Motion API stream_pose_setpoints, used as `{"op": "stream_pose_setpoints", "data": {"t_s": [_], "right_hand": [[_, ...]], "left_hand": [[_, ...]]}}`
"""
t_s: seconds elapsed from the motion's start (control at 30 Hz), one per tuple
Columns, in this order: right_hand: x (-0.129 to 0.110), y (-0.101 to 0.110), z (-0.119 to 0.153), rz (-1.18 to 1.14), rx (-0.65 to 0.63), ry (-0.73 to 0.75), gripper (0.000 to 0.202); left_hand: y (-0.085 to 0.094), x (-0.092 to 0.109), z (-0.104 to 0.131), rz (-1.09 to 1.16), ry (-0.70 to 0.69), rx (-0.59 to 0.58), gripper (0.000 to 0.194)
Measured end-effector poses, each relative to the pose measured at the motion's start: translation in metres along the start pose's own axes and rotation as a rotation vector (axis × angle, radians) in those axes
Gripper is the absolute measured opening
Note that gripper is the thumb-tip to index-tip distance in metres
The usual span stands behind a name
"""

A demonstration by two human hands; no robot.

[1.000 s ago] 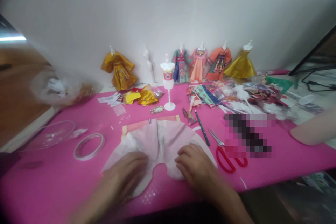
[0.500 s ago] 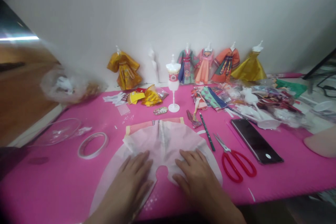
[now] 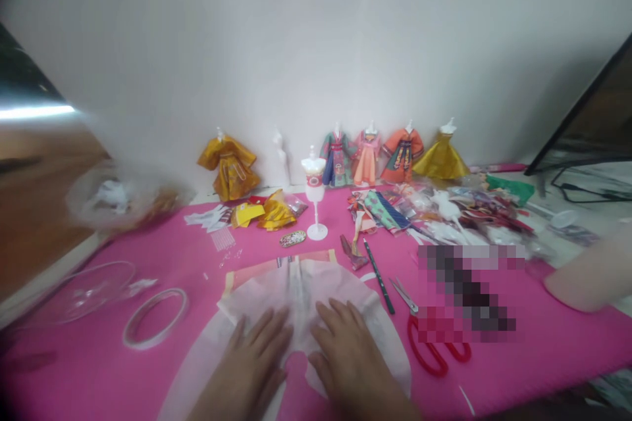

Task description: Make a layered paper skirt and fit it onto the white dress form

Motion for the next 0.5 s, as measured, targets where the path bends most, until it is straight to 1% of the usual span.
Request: {"op": "stream_pose_setpoints", "data": {"t_s": [0.07, 0.13, 0.23, 0.33, 0.43, 0.5], "right_hand": [[0.001, -0.004, 0.0, 0.003, -0.044, -0.035, 0.033], [0.002, -0.006, 0.001, -0.004, -0.072, -0.084, 0.036], [0.003, -0.005, 0.0, -0.017, -0.108, -0.13, 0.037], [0.001, -0.004, -0.003, -0.032, -0.141, -0.146, 0.038], [0.001, -0.003, -0.004, -0.038, -0.147, -0.155, 0.038], [0.002, -0.002, -0.003, -0.026, -0.134, -0.137, 0.037]], "left_hand": [[-0.004, -0.003, -0.002, 0.01, -0.002, -0.007, 0.047], [-0.007, -0.007, -0.003, -0.001, 0.03, -0.01, 0.047], [-0.011, -0.012, -0.004, -0.052, 0.057, -0.015, 0.046], [-0.016, -0.013, -0.002, -0.08, 0.041, -0.005, 0.045], [-0.021, -0.016, 0.006, -0.059, 0.019, 0.046, 0.046], [-0.019, -0.022, 0.016, 0.014, 0.042, 0.138, 0.044]]}}
Point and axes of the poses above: each hand's wrist, its own z-axis away from the middle knuckle, its own y-axis out of the back of the hand, x = y × z, the point moved 5 cm from there along -z, towards the middle knuckle, and after that the axes turned 1 degree about -z, right-handed, at the moved point
